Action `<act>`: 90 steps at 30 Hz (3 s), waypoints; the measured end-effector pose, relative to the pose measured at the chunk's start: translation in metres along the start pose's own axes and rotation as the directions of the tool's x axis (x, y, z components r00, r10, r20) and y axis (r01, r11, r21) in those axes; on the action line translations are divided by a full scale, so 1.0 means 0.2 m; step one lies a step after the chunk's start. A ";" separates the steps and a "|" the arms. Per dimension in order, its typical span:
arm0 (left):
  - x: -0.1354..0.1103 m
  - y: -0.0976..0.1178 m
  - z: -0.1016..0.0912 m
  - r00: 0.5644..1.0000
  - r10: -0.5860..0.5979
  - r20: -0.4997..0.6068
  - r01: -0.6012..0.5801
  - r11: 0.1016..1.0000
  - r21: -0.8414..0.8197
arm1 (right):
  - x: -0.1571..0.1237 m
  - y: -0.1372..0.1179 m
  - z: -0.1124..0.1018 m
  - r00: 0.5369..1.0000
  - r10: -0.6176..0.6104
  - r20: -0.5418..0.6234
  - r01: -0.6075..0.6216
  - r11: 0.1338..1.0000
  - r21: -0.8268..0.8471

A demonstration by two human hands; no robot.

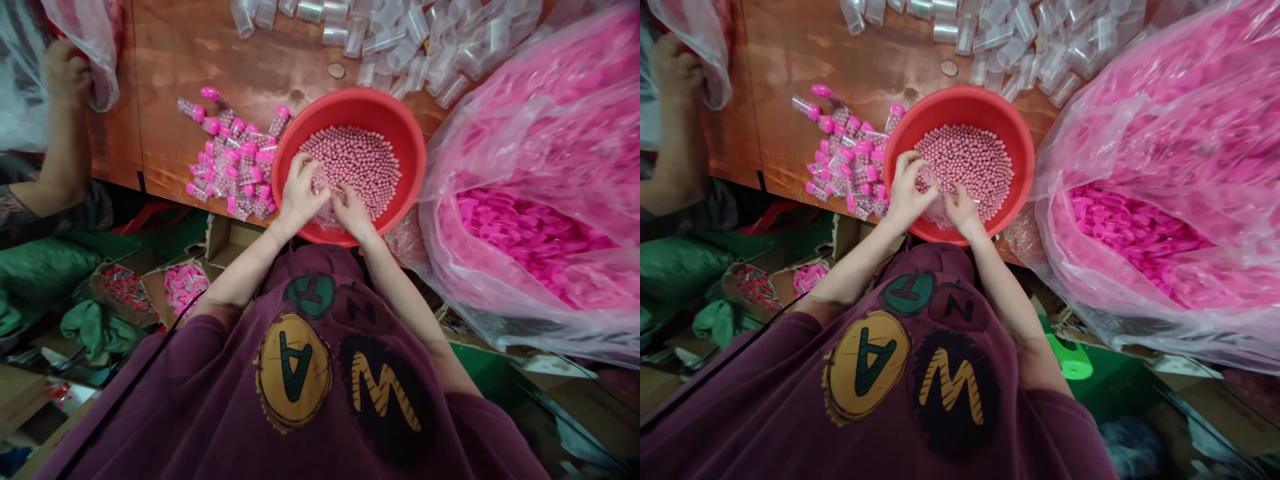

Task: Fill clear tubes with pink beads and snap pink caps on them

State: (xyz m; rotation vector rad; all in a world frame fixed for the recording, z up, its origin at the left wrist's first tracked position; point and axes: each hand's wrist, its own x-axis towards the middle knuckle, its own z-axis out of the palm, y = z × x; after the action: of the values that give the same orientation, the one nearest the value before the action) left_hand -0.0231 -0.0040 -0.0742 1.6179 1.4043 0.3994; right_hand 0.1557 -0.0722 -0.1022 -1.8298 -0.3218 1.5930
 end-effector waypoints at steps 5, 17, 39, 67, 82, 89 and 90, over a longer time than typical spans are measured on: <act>0.36 -0.07 0.09 0.960 -0.087 0.265 0.036 0.981 0.192 | -0.11 0.02 -0.06 0.975 -0.195 0.111 0.223 0.896 -0.383; 0.35 0.04 0.58 0.933 -0.058 0.356 0.008 0.990 0.139 | -0.38 -0.13 -0.89 0.773 -0.483 -0.411 0.187 0.792 -0.581; 0.05 0.48 0.01 0.788 -0.076 0.611 0.583 0.413 -0.700 | -0.33 -0.49 -0.62 0.854 -0.413 -0.316 0.480 0.859 0.175; -0.07 0.47 -0.17 0.774 -0.275 0.570 0.633 0.310 -0.710 | -0.33 -0.56 -0.28 0.683 -0.708 0.182 0.614 0.421 -0.668; -0.08 0.48 -0.14 0.738 -0.243 0.629 0.661 0.077 -0.746 | -0.36 -0.57 -0.25 0.703 -0.669 0.241 0.633 0.434 -0.641; -0.08 0.45 -0.14 0.742 -0.264 0.617 0.656 0.092 -0.749 | -0.33 -0.54 -0.29 0.689 -0.700 0.191 0.604 0.408 -0.684; -0.08 0.45 -0.14 0.745 -0.268 0.611 0.650 0.090 -0.754 | -0.33 -0.54 -0.29 0.690 -0.698 0.193 0.607 0.413 -0.679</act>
State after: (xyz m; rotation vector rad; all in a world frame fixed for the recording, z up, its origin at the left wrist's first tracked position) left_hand 0.0054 0.0010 0.0158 0.0899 0.9419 0.4257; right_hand 0.2216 -0.0500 0.0194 -1.9071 -1.5876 0.7888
